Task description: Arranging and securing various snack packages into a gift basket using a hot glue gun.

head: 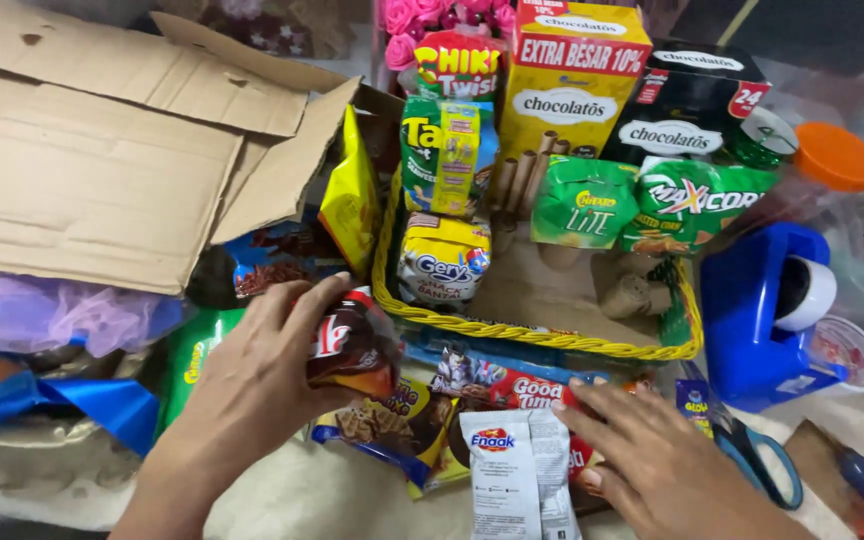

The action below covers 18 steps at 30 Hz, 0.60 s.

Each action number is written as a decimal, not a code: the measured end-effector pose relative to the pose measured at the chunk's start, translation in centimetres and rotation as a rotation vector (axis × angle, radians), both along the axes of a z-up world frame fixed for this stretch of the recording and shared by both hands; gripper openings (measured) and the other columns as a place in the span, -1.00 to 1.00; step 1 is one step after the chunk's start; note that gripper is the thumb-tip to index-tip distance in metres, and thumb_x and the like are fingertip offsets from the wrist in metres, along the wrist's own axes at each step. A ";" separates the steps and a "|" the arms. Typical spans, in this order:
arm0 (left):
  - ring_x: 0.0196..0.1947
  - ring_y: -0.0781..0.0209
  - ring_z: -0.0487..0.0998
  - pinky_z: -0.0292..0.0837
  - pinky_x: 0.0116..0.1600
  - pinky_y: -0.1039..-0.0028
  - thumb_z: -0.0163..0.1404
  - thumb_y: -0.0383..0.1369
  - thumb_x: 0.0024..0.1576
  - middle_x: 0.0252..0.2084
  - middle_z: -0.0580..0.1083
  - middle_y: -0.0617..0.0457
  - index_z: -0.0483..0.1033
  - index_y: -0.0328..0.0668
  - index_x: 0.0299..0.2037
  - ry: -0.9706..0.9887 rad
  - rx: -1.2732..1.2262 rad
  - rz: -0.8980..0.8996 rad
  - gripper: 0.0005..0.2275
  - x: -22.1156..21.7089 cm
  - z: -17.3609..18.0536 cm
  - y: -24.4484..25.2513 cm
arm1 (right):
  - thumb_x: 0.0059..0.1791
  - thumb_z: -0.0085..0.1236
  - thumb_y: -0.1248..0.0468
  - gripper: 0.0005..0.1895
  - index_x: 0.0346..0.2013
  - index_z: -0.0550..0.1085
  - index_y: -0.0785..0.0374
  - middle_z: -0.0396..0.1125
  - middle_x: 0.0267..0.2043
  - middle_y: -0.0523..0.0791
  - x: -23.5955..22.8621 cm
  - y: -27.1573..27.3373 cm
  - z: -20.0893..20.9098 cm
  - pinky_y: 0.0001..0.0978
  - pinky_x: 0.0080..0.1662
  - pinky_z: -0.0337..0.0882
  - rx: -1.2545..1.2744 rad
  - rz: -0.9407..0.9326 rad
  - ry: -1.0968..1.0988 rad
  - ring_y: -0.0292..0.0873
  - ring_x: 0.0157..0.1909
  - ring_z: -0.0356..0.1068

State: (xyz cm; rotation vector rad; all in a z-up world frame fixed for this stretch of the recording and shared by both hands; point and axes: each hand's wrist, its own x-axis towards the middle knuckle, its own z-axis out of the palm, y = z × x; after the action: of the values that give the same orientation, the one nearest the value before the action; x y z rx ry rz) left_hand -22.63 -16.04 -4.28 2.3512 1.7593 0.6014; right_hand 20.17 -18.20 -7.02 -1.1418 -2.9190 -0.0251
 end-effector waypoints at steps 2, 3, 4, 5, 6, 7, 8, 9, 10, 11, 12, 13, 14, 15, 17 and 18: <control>0.16 -0.09 0.40 0.36 0.16 0.17 0.52 -0.04 -0.38 0.18 0.37 -0.09 0.17 -0.07 0.44 0.010 0.001 -0.046 0.10 0.6 -0.7 0.3 | -0.06 0.10 -0.07 -0.23 0.45 0.21 -0.14 0.05 0.52 -0.07 0.7 -0.7 -3.0 -0.05 0.31 0.15 0.099 0.062 -0.022 -0.02 0.44 0.13; 0.14 -0.08 0.42 0.42 0.07 0.16 0.54 0.01 -0.38 0.17 0.40 -0.06 0.22 -0.07 0.36 0.060 -0.065 -0.026 0.06 1.0 -1.1 0.5 | -0.08 0.09 0.00 -0.20 0.48 0.16 -0.20 -0.06 0.57 -0.06 0.9 -0.9 -3.9 -0.03 0.32 0.11 0.053 0.046 -0.017 0.00 0.49 0.03; 0.12 -0.07 0.45 0.49 -0.02 0.14 0.55 0.06 -0.38 0.16 0.43 -0.03 0.27 -0.07 0.28 0.110 -0.130 -0.007 0.01 1.4 -1.5 0.7 | -0.09 0.09 0.07 -0.15 0.52 0.12 -0.27 -0.16 0.61 -0.04 1.0 -1.0 -4.7 -0.01 0.33 0.07 0.008 0.028 -0.013 0.02 0.54 -0.08; 0.12 -0.07 0.45 0.49 -0.02 0.14 0.55 0.06 -0.38 0.16 0.43 -0.03 0.27 -0.07 0.28 0.110 -0.128 0.003 0.01 1.4 -1.7 0.8 | -0.09 0.09 0.07 -0.15 0.52 0.12 -0.27 -0.16 0.61 -0.04 0.7 -1.1 -5.4 -0.01 0.33 0.07 0.011 0.038 -0.012 0.02 0.54 -0.08; 0.17 -0.09 0.42 0.46 0.06 0.15 0.53 0.07 -0.38 0.18 0.41 -0.05 0.26 -0.12 0.30 0.168 -0.055 -0.019 0.03 1.4 -2.0 0.9 | -0.11 0.07 0.09 -0.13 0.52 0.11 -0.30 -0.19 0.61 -0.03 0.5 -1.2 -6.0 0.03 0.32 0.05 -0.021 0.011 -0.013 0.05 0.54 -0.12; 0.22 -0.11 0.38 0.43 0.13 0.15 0.51 0.08 -0.38 0.21 0.39 -0.07 0.26 -0.16 0.31 0.227 0.018 -0.041 0.04 1.5 -2.2 1.1 | -0.13 0.05 0.12 -0.11 0.52 0.11 -0.34 -0.22 0.61 -0.02 0.3 -1.3 -6.7 0.06 0.31 0.03 -0.053 -0.016 -0.013 0.09 0.55 -0.16; 0.22 -0.11 0.38 0.43 0.13 0.15 0.51 0.08 -0.38 0.21 0.39 -0.07 0.26 -0.16 0.31 0.227 0.018 -0.034 0.04 1.4 -2.7 1.4 | -0.13 0.05 0.12 -0.11 0.52 0.11 -0.34 -0.22 0.61 -0.02 0.2 -1.4 -7.3 0.06 0.31 0.03 -0.052 -0.009 -0.013 0.09 0.55 -0.16; 0.32 -0.16 0.31 0.36 0.17 0.13 0.47 0.08 -0.38 0.30 0.33 -0.12 0.25 -0.01 0.33 0.277 0.100 0.000 0.01 1.4 -3.2 1.7 | -0.14 0.07 0.05 -0.14 0.49 0.14 -0.34 -0.15 0.59 -0.04 0.2 -1.5 -8.0 0.05 0.34 0.03 0.051 0.002 -0.015 0.07 0.56 -0.13; 0.42 -0.20 0.23 0.29 0.22 0.10 0.43 0.08 -0.37 0.38 0.28 -0.16 0.25 0.14 0.35 0.328 0.183 0.034 -0.01 1.4 -3.6 2.0 | -0.14 0.10 -0.01 -0.17 0.46 0.18 -0.35 -0.07 0.57 -0.06 0.2 -1.6 -8.7 0.04 0.37 0.03 0.156 0.014 -0.014 0.04 0.56 -0.09; 0.42 -0.20 0.23 0.29 0.22 0.10 0.43 0.08 -0.37 0.38 0.28 -0.16 0.25 0.14 0.35 0.329 0.183 0.041 -0.01 1.3 -4.1 2.1 | -0.14 0.10 -0.01 -0.17 0.46 0.18 -0.35 -0.07 0.57 -0.06 0.4 -1.5 -9.0 0.04 0.37 0.03 0.157 0.021 -0.013 0.04 0.56 -0.09; 0.40 -0.21 0.24 0.28 0.24 0.11 0.38 0.07 -0.33 0.40 0.26 -0.19 0.21 0.14 0.40 0.346 0.200 0.070 0.00 1.2 -4.5 2.3 | -0.15 0.10 -0.01 -0.18 0.44 0.19 -0.36 -0.09 0.58 -0.09 0.6 -1.4 -9.4 0.00 0.36 0.04 0.176 0.027 -0.009 0.02 0.57 -0.10; 0.39 -0.22 0.25 0.26 0.25 0.12 0.34 0.06 -0.29 0.42 0.24 -0.21 0.17 0.14 0.45 0.362 0.218 0.099 0.00 1.1 -4.9 2.5 | -0.16 0.10 -0.01 -0.19 0.42 0.20 -0.37 -0.10 0.60 -0.12 0.9 -1.3 -9.7 -0.03 0.36 0.05 0.195 0.034 -0.004 0.00 0.58 -0.11; 0.39 -0.22 0.25 0.26 0.25 0.12 0.34 0.06 -0.29 0.42 0.24 -0.21 0.17 0.14 0.45 0.366 0.221 0.105 0.00 1.3 -4.8 2.1 | -0.16 0.10 -0.01 -0.19 0.42 0.20 -0.37 -0.10 0.60 -0.12 1.4 -0.9 -10.3 -0.03 0.36 0.05 0.199 0.039 0.000 0.00 0.58 -0.11; 0.46 -0.23 0.07 0.12 0.32 -0.02 0.37 0.13 -0.34 0.50 0.08 -0.20 0.05 0.14 0.50 0.381 0.213 0.098 0.12 1.5 -4.6 1.6 | -0.15 0.01 -0.30 -0.16 0.45 0.14 -0.47 -0.17 0.64 -0.16 1.9 -0.6 -10.9 -0.11 0.37 -0.02 0.318 0.072 -0.064 -0.05 0.63 -0.21; 0.54 -0.24 -0.11 -0.02 0.39 -0.16 0.40 0.19 -0.39 0.58 -0.08 -0.19 -0.07 0.15 0.56 0.399 0.208 0.101 0.25 2.5 -3.9 0.3 | -0.15 -0.09 -0.59 -0.07 0.48 0.07 -0.57 -0.24 0.68 -0.20 1.4 0.2 -10.0 -0.19 0.37 -0.10 0.445 0.112 -0.123 -0.11 0.68 -0.30; 0.29 -0.19 0.17 0.18 0.18 -0.01 0.38 0.10 -0.25 0.34 0.16 -0.17 0.18 0.01 0.31 0.244 0.254 0.008 -0.08 3.2 -3.3 -0.7 | -0.05 -0.02 -0.59 -0.11 0.49 -0.06 -0.63 -0.44 0.66 -0.24 0.3 0.6 -8.5 -0.01 0.44 -0.19 -0.078 -0.088 -0.350 -0.10 0.67 -0.48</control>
State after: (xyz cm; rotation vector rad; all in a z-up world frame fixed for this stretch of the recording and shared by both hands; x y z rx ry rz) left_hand -19.46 -16.71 -7.59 2.6912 1.8905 0.5924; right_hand 20.43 -17.60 -15.55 -1.4079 -3.1905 -0.1244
